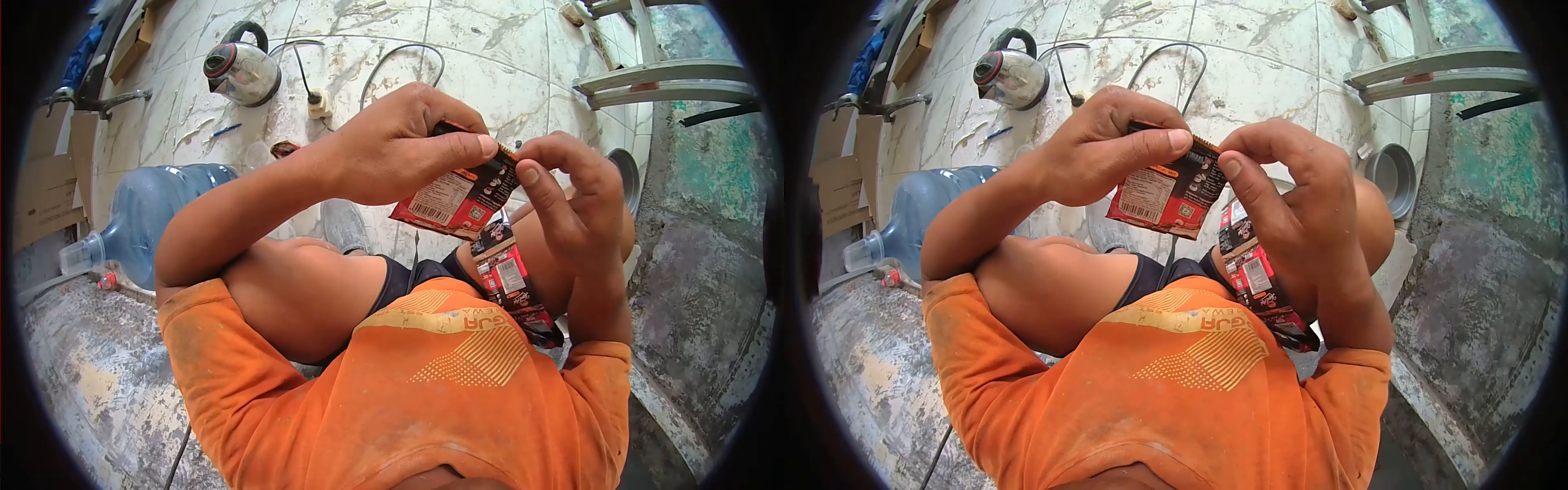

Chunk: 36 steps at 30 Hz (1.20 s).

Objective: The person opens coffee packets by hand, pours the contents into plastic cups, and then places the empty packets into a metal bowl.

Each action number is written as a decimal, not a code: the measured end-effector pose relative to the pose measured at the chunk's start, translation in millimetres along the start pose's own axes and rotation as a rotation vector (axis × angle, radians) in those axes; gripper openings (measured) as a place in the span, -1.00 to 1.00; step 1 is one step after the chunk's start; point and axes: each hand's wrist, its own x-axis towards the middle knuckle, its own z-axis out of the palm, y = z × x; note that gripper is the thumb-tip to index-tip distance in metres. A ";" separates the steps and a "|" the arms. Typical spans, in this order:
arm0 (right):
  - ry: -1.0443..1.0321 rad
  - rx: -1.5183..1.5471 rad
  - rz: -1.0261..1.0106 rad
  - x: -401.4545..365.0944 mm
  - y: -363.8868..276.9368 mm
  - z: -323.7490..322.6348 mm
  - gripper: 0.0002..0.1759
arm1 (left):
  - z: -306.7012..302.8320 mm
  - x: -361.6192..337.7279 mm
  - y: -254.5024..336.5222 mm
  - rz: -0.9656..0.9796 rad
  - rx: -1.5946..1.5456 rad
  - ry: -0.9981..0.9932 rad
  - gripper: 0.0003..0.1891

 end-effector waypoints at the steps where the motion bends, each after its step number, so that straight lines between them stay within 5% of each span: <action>1: 0.027 0.034 0.042 1.4 0.6 2.4 -0.89 | -1.5 0.1 1.5 0.011 0.000 0.005 -0.63; 7: 0.057 -0.064 0.020 2.4 3.3 4.6 -0.88 | -4.6 -2.0 2.3 0.053 0.240 -0.018 -0.76; 9: 0.068 -0.150 -0.079 7.8 3.3 10.7 -0.89 | 1.8 0.1 -3.9 0.438 0.696 0.248 -0.84; 17: 0.048 -0.247 -0.283 29.2 -8.2 17.1 -0.86 | -6.9 -1.0 9.2 0.641 1.011 0.283 -0.90; 20: -0.031 -0.152 -0.078 36.2 -8.0 19.1 -0.79 | -11.1 4.9 1.8 0.753 1.089 0.383 -0.90; 22: 0.020 0.199 0.086 42.1 -2.5 29.0 -0.77 | -14.0 11.0 -7.6 0.865 1.150 0.464 -0.89; 26: 0.177 0.432 0.131 48.2 10.1 43.4 -0.77 | -14.7 21.4 -18.3 0.873 1.096 0.503 -0.86; 30: 0.343 0.352 0.025 51.5 18.3 46.7 -0.76 | -3.5 29.9 -12.7 0.727 0.816 0.497 -0.85; 34: 0.654 0.427 0.011 68.8 17.8 0.7 -0.76 | 8.7 27.8 -13.8 0.623 0.711 0.415 -0.88; 36: 0.649 0.463 0.042 69.5 25.4 -39.7 -0.77 | 10.7 28.1 -26.6 0.599 0.542 0.411 -0.89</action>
